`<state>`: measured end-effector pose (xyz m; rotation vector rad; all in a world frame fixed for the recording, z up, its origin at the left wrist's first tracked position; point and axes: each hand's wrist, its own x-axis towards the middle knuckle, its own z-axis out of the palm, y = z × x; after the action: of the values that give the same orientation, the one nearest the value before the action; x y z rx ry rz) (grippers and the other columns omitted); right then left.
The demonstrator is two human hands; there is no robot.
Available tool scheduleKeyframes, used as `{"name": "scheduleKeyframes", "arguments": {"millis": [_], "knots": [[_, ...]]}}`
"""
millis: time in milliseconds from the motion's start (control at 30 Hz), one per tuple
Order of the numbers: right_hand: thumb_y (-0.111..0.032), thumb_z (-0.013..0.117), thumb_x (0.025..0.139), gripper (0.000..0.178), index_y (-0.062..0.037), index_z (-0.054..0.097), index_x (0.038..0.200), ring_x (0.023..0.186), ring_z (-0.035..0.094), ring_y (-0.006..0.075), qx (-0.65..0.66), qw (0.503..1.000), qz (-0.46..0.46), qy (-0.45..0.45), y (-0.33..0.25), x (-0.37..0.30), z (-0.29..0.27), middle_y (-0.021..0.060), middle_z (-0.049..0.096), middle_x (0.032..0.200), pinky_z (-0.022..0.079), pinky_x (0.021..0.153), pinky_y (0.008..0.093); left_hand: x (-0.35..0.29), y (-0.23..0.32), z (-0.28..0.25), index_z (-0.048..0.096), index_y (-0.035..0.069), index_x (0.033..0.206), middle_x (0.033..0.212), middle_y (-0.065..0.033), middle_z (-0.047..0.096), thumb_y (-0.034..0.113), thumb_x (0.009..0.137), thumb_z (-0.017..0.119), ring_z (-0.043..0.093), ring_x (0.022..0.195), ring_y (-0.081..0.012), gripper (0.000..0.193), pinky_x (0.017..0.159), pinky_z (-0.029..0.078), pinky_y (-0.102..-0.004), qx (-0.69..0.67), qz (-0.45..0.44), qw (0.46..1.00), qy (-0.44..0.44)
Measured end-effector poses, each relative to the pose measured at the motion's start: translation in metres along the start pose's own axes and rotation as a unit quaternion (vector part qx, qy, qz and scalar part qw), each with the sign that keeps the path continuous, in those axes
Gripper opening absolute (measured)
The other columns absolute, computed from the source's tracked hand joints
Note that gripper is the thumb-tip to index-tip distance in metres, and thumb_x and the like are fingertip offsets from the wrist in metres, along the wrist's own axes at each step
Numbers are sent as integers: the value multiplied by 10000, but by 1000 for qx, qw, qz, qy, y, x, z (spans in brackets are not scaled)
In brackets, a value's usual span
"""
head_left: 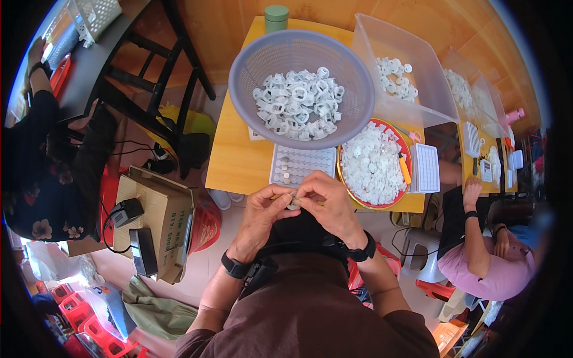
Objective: Snapping together small white plastic components at a workshop table.
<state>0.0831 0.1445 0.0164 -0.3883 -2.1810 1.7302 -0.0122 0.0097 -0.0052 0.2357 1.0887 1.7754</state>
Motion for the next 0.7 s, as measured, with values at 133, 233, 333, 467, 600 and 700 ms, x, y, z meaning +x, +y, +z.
{"name": "scheduleKeyframes", "arguments": {"millis": [133,233,333,467,600,700], "knots": [[55,613,777,104,13,555,853,660,555,88,183,979,87,27,15,-4,2,27,554,772,473,585,211,1,1,6,599,4,997,954,-71,606,131,886,558,608,864,-147,173,751,556,-290,9,6,1000,-6],[45,625,784,133,1,548,883,662,546,63,250,962,103,24,16,-4,2,14,568,757,467,589,195,0,4,9,589,9,1012,954,-70,609,151,894,547,612,866,-151,188,752,552,-285,-7,-13,1000,-10],[32,634,787,147,2,545,900,677,543,59,305,941,138,48,8,-3,-1,21,571,785,470,596,193,2,0,9,580,15,1020,958,-69,611,166,901,539,614,867,-153,196,749,551,-277,-51,-28,998,-10],[24,637,773,184,-3,542,928,710,532,54,233,966,105,48,8,-9,2,17,558,807,460,603,186,3,-5,11,584,-1,1010,975,-93,612,129,903,530,616,865,-157,178,753,552,-283,-48,-37,998,28],[41,627,752,212,-12,538,937,702,507,47,217,966,121,69,10,-9,10,3,532,791,441,601,173,2,-9,4,592,1,995,975,-92,614,115,898,535,613,856,-144,160,743,558,-288,-20,-26,999,13],[57,607,757,203,-14,529,931,687,492,43,238,958,113,111,13,-12,18,-1,518,792,433,594,170,3,-7,6,592,1,981,965,-94,619,99,896,532,615,858,-144,142,728,562,-278,-35,-17,999,13]]}}
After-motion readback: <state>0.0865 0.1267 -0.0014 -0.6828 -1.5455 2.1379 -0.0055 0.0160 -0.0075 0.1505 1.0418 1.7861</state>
